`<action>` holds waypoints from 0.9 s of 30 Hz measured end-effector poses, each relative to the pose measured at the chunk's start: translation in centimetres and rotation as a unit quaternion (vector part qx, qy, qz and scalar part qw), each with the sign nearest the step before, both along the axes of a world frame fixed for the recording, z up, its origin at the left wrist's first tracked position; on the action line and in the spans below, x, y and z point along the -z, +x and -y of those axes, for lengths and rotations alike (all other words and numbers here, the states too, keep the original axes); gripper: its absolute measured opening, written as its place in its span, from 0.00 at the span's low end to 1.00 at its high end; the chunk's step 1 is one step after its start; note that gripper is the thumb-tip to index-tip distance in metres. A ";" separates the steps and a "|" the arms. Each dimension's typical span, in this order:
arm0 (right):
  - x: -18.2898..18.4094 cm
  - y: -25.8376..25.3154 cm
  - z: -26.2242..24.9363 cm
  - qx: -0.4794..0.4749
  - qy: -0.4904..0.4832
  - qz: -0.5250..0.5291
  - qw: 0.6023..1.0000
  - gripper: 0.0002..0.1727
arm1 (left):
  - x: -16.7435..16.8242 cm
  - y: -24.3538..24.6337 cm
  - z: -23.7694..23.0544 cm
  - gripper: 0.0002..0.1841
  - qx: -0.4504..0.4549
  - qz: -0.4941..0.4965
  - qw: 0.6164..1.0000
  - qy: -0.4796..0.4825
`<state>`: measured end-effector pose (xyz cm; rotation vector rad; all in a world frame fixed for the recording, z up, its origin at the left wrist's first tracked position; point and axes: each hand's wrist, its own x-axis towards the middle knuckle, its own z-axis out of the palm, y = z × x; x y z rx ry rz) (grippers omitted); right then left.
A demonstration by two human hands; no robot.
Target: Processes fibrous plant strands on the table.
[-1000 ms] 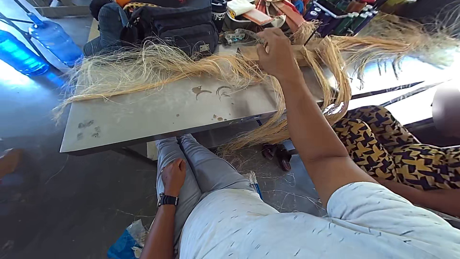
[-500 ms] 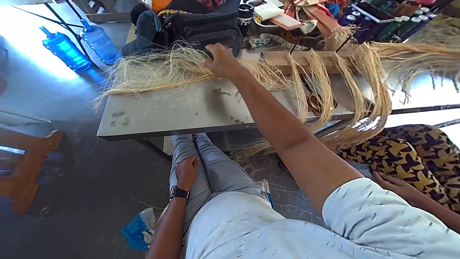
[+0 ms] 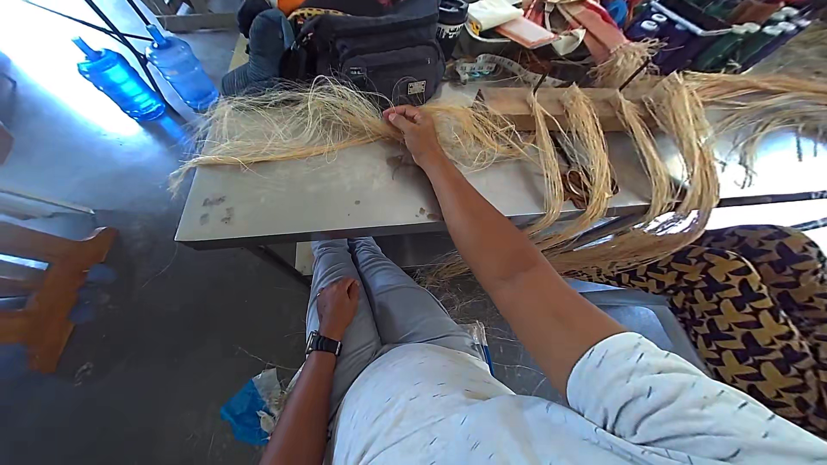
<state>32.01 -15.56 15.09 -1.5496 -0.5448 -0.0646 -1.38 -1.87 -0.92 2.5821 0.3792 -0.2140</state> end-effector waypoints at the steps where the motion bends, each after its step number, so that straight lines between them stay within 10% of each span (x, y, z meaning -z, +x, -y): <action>1: -0.1 -0.2 0.0 -0.010 0.004 -0.003 1.000 0.11 | 0.0 -0.1 0.0 0.22 0.000 0.001 1.000 0.000; 23: -0.7 -0.5 -0.4 -0.040 -0.080 0.049 0.995 0.08 | -2.1 -2.2 2.9 0.20 -0.034 0.171 0.975 0.140; 27: -0.7 -0.5 -0.3 -0.068 -0.038 0.024 0.997 0.07 | -4.5 -1.7 2.5 0.20 -0.030 0.056 0.998 0.024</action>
